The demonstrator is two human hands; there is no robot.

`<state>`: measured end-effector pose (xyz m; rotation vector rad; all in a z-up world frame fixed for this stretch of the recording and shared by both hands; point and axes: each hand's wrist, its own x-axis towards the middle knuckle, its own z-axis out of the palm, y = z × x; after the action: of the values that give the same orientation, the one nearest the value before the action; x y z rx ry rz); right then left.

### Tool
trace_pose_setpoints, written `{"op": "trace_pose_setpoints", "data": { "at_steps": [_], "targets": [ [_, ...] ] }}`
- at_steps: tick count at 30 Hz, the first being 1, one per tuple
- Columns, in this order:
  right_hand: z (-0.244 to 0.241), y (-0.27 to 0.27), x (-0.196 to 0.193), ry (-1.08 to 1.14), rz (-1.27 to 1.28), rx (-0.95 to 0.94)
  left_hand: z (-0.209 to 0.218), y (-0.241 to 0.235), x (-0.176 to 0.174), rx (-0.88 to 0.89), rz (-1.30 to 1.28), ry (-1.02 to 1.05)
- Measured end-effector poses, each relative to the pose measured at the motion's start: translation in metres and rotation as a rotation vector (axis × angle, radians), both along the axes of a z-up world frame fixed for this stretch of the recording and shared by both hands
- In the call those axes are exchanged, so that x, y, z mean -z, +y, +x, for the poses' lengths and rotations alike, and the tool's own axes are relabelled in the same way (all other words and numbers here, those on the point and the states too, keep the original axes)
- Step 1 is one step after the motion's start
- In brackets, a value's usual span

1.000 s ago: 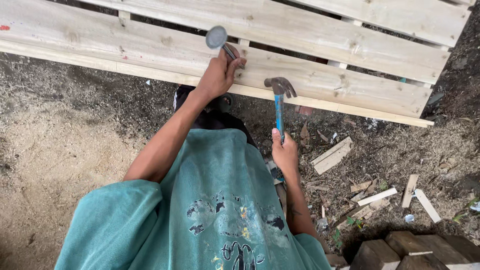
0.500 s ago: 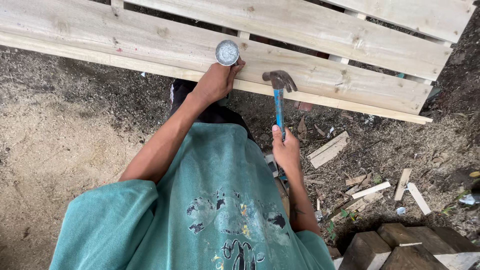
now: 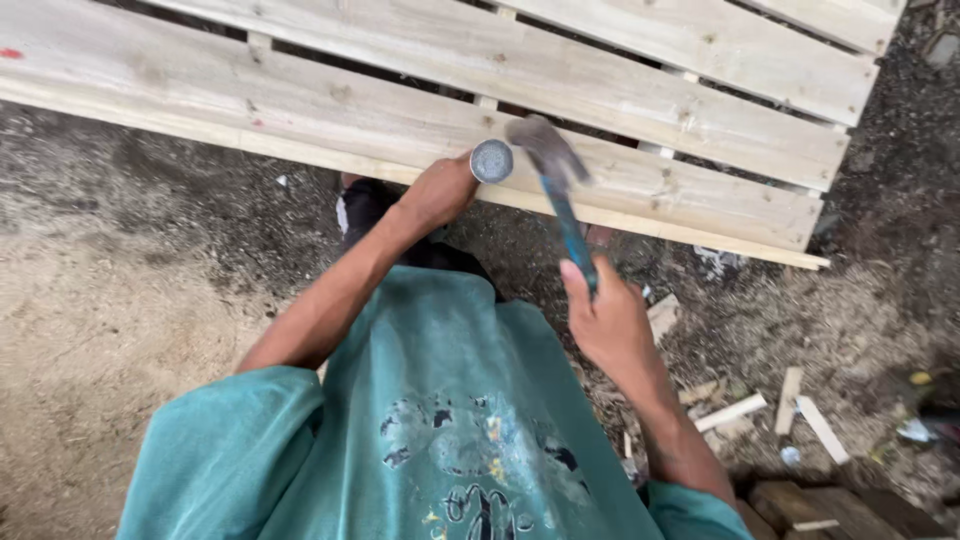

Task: The person uses a hammer to drive nails into a wooden pallet. They hold a metal cup over the nail head to protect it while striking with the hammer. The person moves along the pallet to secure multiple nails.

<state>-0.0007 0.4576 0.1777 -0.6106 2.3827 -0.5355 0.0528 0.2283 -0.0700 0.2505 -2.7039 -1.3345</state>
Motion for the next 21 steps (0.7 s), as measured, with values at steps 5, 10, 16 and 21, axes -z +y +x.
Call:
{"op": "trace_pose_setpoints", "data": {
  "at_steps": [5,10,16,21],
  "targets": [
    [0.009,0.035,0.056,0.036,-0.446,0.08,-0.003,-0.015,-0.017,-0.299,0.322,0.171],
    [0.013,0.035,0.137,-0.053,-0.024,0.201,-0.029,-0.035,-0.027,-0.259,0.468,0.257],
    [0.018,0.027,0.165,-0.033,-0.08,0.251,-0.039,-0.041,-0.03,-0.184,0.295,0.179],
    [0.022,0.03,0.16,-0.082,-0.066,0.267,-0.034,-0.034,-0.027,-0.224,0.327,0.189]
  ]
}}
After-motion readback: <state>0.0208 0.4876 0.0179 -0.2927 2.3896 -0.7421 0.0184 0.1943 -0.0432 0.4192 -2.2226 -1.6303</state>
